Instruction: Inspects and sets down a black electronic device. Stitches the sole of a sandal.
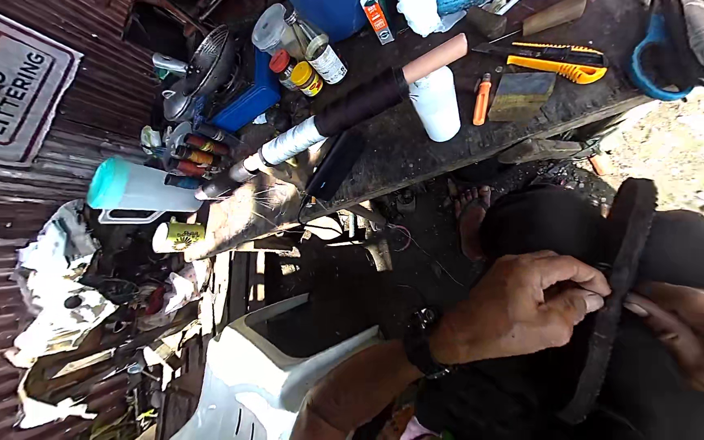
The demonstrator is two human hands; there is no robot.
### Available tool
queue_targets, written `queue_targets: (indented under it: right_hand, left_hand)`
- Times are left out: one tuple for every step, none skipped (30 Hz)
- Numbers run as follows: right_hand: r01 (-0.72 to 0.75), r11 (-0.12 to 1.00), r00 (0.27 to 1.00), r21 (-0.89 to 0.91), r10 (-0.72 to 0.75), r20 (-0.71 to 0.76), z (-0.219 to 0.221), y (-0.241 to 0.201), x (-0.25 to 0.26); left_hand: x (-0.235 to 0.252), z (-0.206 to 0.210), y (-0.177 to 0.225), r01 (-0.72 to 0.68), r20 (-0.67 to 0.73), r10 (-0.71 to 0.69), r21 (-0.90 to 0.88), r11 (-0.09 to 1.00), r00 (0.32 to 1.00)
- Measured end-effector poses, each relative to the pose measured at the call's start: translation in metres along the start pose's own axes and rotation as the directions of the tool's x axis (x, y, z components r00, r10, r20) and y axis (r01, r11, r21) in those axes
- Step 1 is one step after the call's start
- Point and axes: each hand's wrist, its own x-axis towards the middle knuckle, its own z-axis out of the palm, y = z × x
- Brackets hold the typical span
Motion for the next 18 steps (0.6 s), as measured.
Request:
queue_targets:
  right_hand:
    - [-0.005, 1.0, 0.998, -0.014, 0.004, -0.063, 0.001, 0.002, -0.004]
    - [-0.022, 0.999, 0.99, -0.045, 0.015, -0.14, 0.004, 0.005, -0.01]
    - [-0.044, 0.997, 0.982, -0.062, 0.031, -0.189, 0.004, 0.01, -0.016]
    - [-0.07, 0.996, 0.977, -0.062, 0.056, -0.207, 0.004, 0.015, -0.02]
    - [-0.113, 0.992, 0.974, -0.047, 0.102, -0.201, 0.002, 0.021, -0.029]
    - [-0.176, 0.984, 0.968, -0.026, 0.169, -0.187, 0.0, 0.028, -0.042]
    - [-0.258, 0.966, 0.952, -0.008, 0.253, -0.174, -0.004, 0.036, -0.056]
    - [-0.346, 0.938, 0.925, -0.007, 0.34, -0.169, -0.007, 0.043, -0.071]
    - [-0.42, 0.907, 0.896, -0.021, 0.411, -0.171, -0.01, 0.048, -0.083]
    - [-0.475, 0.879, 0.87, -0.032, 0.464, -0.168, -0.013, 0.051, -0.091]
    - [-0.511, 0.859, 0.85, -0.011, 0.504, -0.156, -0.014, 0.051, -0.097]
    - [-0.527, 0.849, 0.838, 0.05, 0.528, -0.136, -0.012, 0.048, -0.099]
    - [-0.525, 0.838, 0.835, 0.152, 0.541, -0.099, -0.008, 0.043, -0.099]
    - [-0.504, 0.814, 0.842, 0.289, 0.538, -0.047, -0.003, 0.037, -0.098]
    - [-0.462, 0.771, 0.857, 0.438, 0.516, -0.003, 0.001, 0.032, -0.095]
    - [-0.398, 0.706, 0.875, 0.586, 0.484, 0.011, 0.005, 0.027, -0.093]
    - [-0.309, 0.631, 0.889, 0.711, 0.457, -0.019, 0.008, 0.021, -0.09]
    - [-0.217, 0.564, 0.895, 0.796, 0.441, -0.069, 0.011, 0.015, -0.086]
  left_hand:
    - [0.0, 0.002, 0.002, 0.01, -0.008, -0.01, 0.031, 0.999, 1.0]
    - [0.0, 0.007, 0.001, 0.016, -0.013, -0.015, 0.052, 0.999, 1.0]
    - [0.001, 0.011, -0.001, 0.012, -0.019, -0.011, 0.065, 0.998, 1.0]
    - [0.002, 0.013, -0.004, 0.004, -0.025, -0.003, 0.075, 0.997, 1.0]
    - [0.002, 0.014, -0.006, 0.005, -0.024, -0.003, 0.08, 0.997, 1.0]
    - [0.001, 0.014, -0.008, 0.008, -0.016, -0.007, 0.092, 0.996, 1.0]
    - [0.0, 0.013, -0.009, 0.011, -0.001, -0.011, 0.115, 0.993, 1.0]
    - [-0.001, 0.011, -0.009, 0.019, 0.02, -0.022, 0.152, 0.988, 1.0]
    - [-0.003, 0.008, -0.009, 0.027, 0.042, -0.036, 0.198, 0.98, 0.998]
    - [-0.005, 0.005, -0.009, 0.038, 0.064, -0.055, 0.241, 0.97, 0.996]
    - [-0.006, 0.002, -0.01, 0.048, 0.086, -0.073, 0.267, 0.963, 0.994]
    - [-0.008, -0.001, -0.009, 0.06, 0.105, -0.091, 0.266, 0.962, 0.99]
    - [-0.011, -0.005, -0.007, 0.079, 0.121, -0.11, 0.234, 0.969, 0.987]
    - [-0.014, -0.009, -0.002, 0.098, 0.141, -0.123, 0.173, 0.98, 0.982]
    - [-0.017, -0.015, 0.003, 0.11, 0.16, -0.127, 0.112, 0.988, 0.979]
    - [-0.022, -0.021, 0.006, 0.114, 0.172, -0.123, 0.064, 0.991, 0.977]
    - [-0.027, -0.027, 0.008, 0.118, 0.172, -0.123, 0.035, 0.992, 0.977]
    - [-0.031, -0.034, 0.008, 0.129, 0.159, -0.131, 0.023, 0.991, 0.978]
